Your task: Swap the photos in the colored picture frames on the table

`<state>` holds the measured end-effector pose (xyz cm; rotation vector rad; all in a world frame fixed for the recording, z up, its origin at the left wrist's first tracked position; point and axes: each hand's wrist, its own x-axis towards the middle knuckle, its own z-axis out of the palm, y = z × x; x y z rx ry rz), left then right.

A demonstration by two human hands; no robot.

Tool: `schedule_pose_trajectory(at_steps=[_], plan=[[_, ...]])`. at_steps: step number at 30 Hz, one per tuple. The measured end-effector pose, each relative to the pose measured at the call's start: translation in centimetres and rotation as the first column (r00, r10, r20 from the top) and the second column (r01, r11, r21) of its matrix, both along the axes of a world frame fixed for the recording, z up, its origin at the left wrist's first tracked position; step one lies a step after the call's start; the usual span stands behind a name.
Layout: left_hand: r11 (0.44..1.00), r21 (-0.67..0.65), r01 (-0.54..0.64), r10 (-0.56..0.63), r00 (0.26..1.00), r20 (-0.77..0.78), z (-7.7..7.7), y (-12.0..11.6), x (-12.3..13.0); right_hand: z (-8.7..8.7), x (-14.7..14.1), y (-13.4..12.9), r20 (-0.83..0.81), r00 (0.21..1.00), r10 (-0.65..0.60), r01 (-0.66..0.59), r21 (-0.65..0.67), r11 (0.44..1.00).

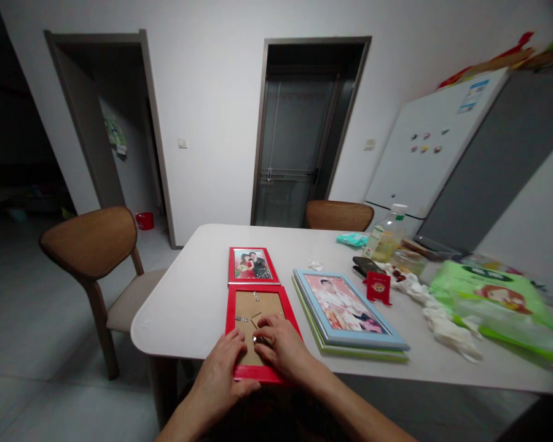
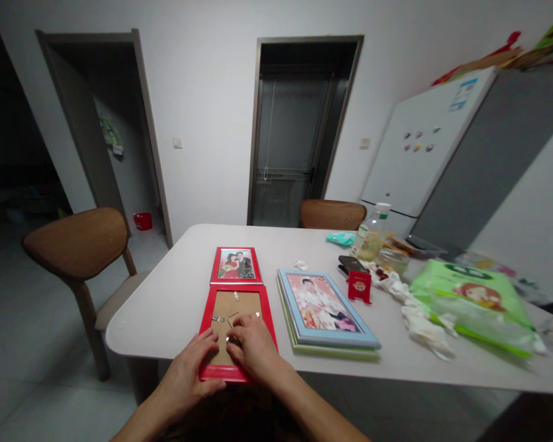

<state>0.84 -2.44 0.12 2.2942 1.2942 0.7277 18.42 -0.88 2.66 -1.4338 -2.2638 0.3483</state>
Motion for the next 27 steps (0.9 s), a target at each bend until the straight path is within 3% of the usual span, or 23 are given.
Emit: schedule_pose_trajectory(at_steps=[5, 15, 19, 24, 27], plan=[[1.0, 0.02, 0.007, -0.008, 1.0, 0.004, -0.1, 0.1, 0.0, 0.1, -0.5, 1.7, -0.039, 0.999, -0.03, 0.03, -0.001, 1.0], [1.0, -0.006, 0.005, -0.005, 1.0, 0.016, 0.6, 0.0, 0.2, -1.3, -3.7, 6.2, 0.045, 0.992, -0.118, 0.115, 0.058, 0.992], [0.999, -0.042, -0.003, 0.004, 1.0, 0.02, 0.6, 0.0, 0.2, -1.6, -3.2, 6.7, 0.061, 0.987, -0.145, 0.141, 0.07, 0.988], [0.999, -0.045, 0.014, -0.013, 0.999, 0.035, 0.5, 0.0, 0.1, -1.3, -1.4, 7.3, 0.109, 0.944, -0.311, 0.301, 0.099, 0.948], [0.999, -0.037, 0.007, -0.006, 0.999, 0.045, 0.3, 0.0, 0.0, -1.2, -0.9, 7.5, 0.126, 0.942, -0.311, 0.303, 0.083, 0.949]])
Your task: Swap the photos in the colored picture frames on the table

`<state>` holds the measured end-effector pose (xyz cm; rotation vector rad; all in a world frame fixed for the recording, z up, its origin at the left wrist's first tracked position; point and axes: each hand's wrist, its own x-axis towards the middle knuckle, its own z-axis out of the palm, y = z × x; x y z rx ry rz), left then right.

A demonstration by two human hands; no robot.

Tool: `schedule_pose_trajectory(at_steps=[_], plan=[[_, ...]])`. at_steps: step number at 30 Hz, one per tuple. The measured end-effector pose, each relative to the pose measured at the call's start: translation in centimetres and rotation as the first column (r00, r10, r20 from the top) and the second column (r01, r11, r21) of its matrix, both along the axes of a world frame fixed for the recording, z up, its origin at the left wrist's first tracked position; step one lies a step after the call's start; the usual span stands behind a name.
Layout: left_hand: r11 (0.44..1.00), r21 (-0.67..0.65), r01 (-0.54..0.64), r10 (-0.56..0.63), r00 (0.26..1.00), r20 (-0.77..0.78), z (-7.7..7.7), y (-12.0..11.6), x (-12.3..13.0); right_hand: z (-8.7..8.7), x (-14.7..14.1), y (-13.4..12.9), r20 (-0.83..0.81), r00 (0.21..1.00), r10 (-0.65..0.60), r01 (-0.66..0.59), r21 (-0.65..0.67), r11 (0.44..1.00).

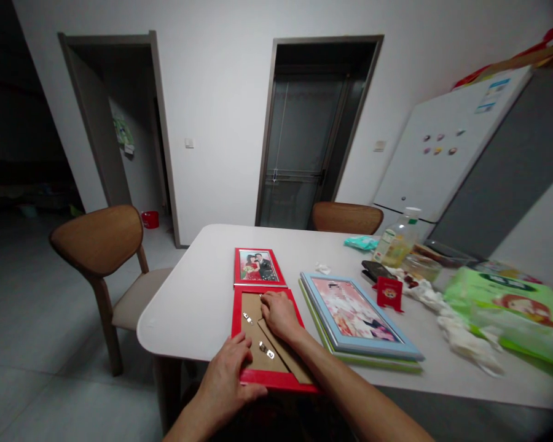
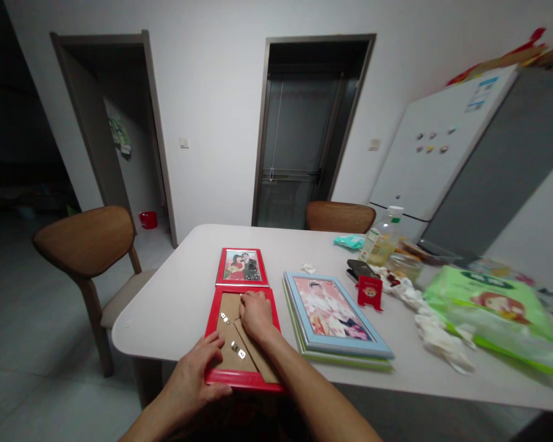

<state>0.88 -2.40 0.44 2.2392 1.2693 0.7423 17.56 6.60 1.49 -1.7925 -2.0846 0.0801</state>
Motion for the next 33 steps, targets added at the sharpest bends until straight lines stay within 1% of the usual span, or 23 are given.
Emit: schedule_pose_trajectory(at_steps=[4, 9, 12, 16, 20, 22, 24, 28, 30, 33], plan=[[1.0, 0.004, 0.0, 0.0, 1.0, 0.004, -0.1, 0.0, 0.0, 0.0, 0.1, -0.2, 0.003, 0.999, 0.032, -0.032, -0.011, 0.999], [1.0, 0.006, -0.006, 0.006, 1.0, 0.009, -0.2, 0.0, 0.0, 0.4, 0.0, -0.6, -0.024, 0.994, 0.109, -0.109, 0.007, 0.994], [1.0, 0.015, -0.002, 0.002, 1.0, 0.017, -0.2, 0.0, -0.1, 0.8, -0.1, -1.1, -0.034, 0.996, 0.077, -0.077, 0.006, 0.997], [1.0, 0.014, 0.006, -0.006, 1.0, 0.025, -0.2, -0.1, -0.1, 1.2, 0.5, -2.7, -0.055, 0.998, 0.04, -0.04, -0.002, 0.999], [1.0, 0.014, -0.006, 0.005, 1.0, 0.017, -0.1, -0.2, 0.0, 1.1, 1.7, -4.7, -0.014, 0.998, 0.064, -0.065, -0.082, 0.995], [1.0, 0.018, -0.016, 0.016, 1.0, 0.02, -0.2, -0.3, 0.1, 1.0, 1.8, -5.1, -0.024, 0.996, 0.089, -0.091, -0.094, 0.991], [1.0, 0.011, -0.025, 0.025, 0.999, 0.024, -0.3, -0.3, 0.1, 0.9, 1.6, -5.2, -0.055, 0.994, 0.094, -0.099, -0.092, 0.991], [0.999, -0.019, -0.027, 0.027, 0.999, 0.035, -0.5, -0.4, 0.0, 1.0, 1.1, -4.8, -0.134, 0.99, 0.053, -0.064, -0.08, 0.995], [0.999, -0.033, -0.022, 0.024, 0.998, 0.061, -0.3, -0.4, 0.0, 1.2, 1.1, -4.6, -0.176, 0.983, 0.053, -0.067, -0.075, 0.995], [0.996, -0.083, -0.018, 0.028, 0.993, 0.112, 0.5, -0.5, 0.1, 1.5, 1.2, -4.6, -0.208, 0.976, 0.066, -0.082, -0.072, 0.994]])
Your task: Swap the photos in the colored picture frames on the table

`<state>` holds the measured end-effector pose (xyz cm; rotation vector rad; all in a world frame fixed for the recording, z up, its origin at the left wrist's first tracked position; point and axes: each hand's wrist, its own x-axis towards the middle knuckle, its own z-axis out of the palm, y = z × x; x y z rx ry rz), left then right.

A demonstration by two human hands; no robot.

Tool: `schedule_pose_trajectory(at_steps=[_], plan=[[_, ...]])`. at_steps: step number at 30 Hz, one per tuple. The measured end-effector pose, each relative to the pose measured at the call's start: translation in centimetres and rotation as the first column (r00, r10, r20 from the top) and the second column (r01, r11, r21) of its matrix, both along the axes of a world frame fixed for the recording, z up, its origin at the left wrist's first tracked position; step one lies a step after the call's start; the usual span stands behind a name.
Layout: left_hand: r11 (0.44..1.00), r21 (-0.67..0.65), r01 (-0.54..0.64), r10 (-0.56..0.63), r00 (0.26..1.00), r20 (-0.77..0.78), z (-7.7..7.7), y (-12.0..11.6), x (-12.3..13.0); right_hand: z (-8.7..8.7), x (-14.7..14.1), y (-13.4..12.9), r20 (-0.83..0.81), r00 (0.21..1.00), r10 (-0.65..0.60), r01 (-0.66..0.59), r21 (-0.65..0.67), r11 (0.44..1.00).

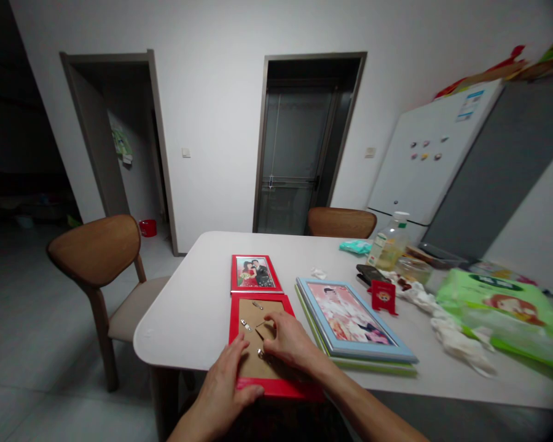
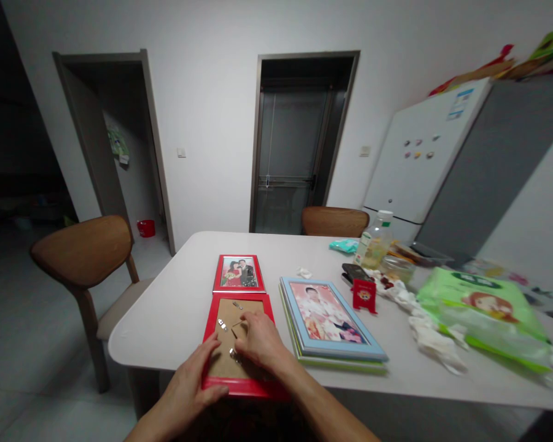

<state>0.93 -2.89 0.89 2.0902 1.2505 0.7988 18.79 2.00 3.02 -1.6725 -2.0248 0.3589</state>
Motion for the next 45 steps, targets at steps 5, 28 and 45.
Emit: schedule_pose_trajectory(at_steps=[5, 28, 45], plan=[[0.994, -0.097, -0.057, 0.07, 0.987, 0.143, 1.2, 0.3, 0.0, 0.8, 0.3, -0.2, -0.032, 0.999, 0.026, -0.025, 0.025, 0.999], [0.832, -0.332, -0.444, 0.547, 0.754, 0.363, 0.2, 5.9, -10.1, -0.9, 3.4, 0.2, 0.224, 0.961, -0.164, 0.174, -0.024, 0.984], [0.985, 0.168, -0.027, 0.009, 0.994, 0.108, 2.6, 0.1, 3.6, 1.6, 2.8, -0.2, -0.886, 0.331, -0.324, -0.067, -0.365, 0.929]])
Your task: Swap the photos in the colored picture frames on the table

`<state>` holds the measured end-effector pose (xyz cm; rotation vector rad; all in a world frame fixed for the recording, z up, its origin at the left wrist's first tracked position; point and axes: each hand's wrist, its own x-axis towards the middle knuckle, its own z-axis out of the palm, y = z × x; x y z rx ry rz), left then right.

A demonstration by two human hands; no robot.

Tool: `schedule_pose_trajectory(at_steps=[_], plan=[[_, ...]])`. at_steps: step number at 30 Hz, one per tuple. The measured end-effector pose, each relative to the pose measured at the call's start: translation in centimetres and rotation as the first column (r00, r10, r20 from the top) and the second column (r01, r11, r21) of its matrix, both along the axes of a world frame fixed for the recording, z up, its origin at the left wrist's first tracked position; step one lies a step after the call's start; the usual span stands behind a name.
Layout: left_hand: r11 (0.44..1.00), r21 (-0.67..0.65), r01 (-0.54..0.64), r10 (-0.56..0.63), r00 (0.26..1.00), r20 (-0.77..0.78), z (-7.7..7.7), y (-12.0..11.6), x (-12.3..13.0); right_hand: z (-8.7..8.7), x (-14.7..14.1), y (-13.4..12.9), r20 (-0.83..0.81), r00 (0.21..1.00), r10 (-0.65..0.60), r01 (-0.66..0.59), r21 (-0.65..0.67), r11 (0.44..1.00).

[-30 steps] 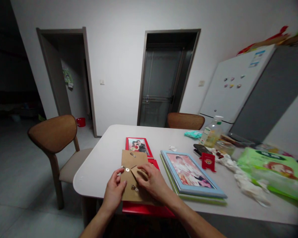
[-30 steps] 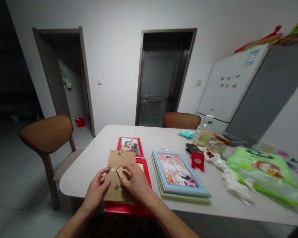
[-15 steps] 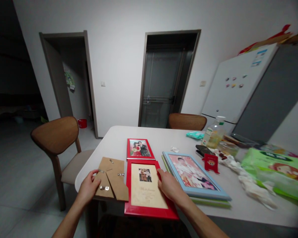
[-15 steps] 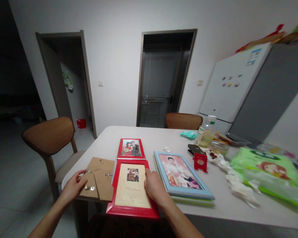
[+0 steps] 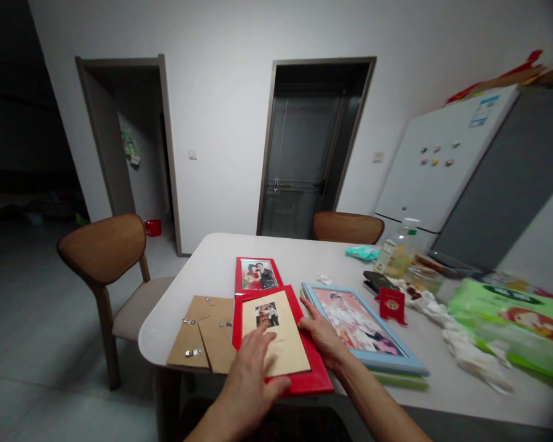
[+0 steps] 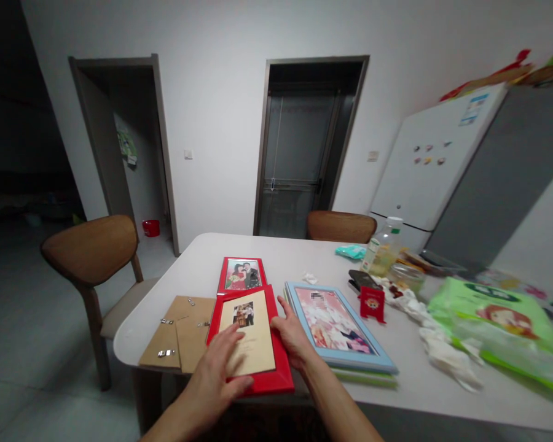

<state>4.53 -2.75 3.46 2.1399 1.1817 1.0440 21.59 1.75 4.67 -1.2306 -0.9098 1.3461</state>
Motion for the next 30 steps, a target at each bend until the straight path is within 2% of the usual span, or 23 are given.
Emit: schedule_pose_trajectory(at_steps=[4, 8, 12, 15, 20, 23, 25, 26, 28, 30], plan=[[0.997, 0.048, 0.066, -0.061, 0.994, -0.092, 0.3, -0.3, 2.2, 0.5, -0.1, -0.2, -0.12, 0.993, 0.019, -0.018, 0.009, 1.0], [0.987, 0.117, 0.112, -0.093, 0.983, -0.159, 0.6, 0.1, 2.2, 0.3, 0.0, 0.0, -0.151, 0.987, 0.05, -0.045, 0.036, 0.998], [0.985, 0.126, 0.119, -0.092, 0.975, -0.202, 0.6, 0.2, 2.0, 0.2, -0.1, 0.2, -0.168, 0.984, 0.054, -0.05, 0.027, 0.998], [0.974, 0.193, 0.121, -0.079, 0.975, -0.21, 0.5, 0.1, 2.1, 0.1, -0.2, 0.4, -0.107, 0.993, 0.055, -0.052, 0.031, 0.998], [0.924, 0.343, 0.17, -0.092, 0.968, -0.232, 0.5, -0.1, 2.2, -0.6, -0.2, 0.7, 0.03, 0.999, 0.042, -0.044, 0.052, 0.998], [0.901, 0.421, 0.101, -0.049, 0.99, -0.134, 0.9, 0.0, 1.6, -1.2, 0.1, 1.1, 0.144, 0.989, 0.026, -0.036, 0.073, 0.997], [0.902, 0.43, -0.023, 0.029, 1.0, -0.007, 1.4, 0.2, 0.5, -1.7, 0.5, 1.4, 0.318, 0.948, -0.006, -0.021, 0.082, 0.996], [0.906, 0.412, -0.099, 0.08, 0.995, 0.062, 1.6, 0.3, -0.2, -2.0, 0.8, 1.6, 0.43, 0.902, -0.028, -0.011, 0.088, 0.996], [0.91, 0.329, -0.252, 0.197, 0.962, 0.19, 1.9, 0.4, -1.9, -2.5, 1.3, 1.9, 0.642, 0.763, -0.07, -0.005, 0.115, 0.993], [0.907, 0.192, -0.374, 0.313, 0.906, 0.287, 1.7, 0.6, -3.9, -3.0, 1.6, 2.0, 0.782, 0.614, -0.107, -0.024, 0.154, 0.988]])
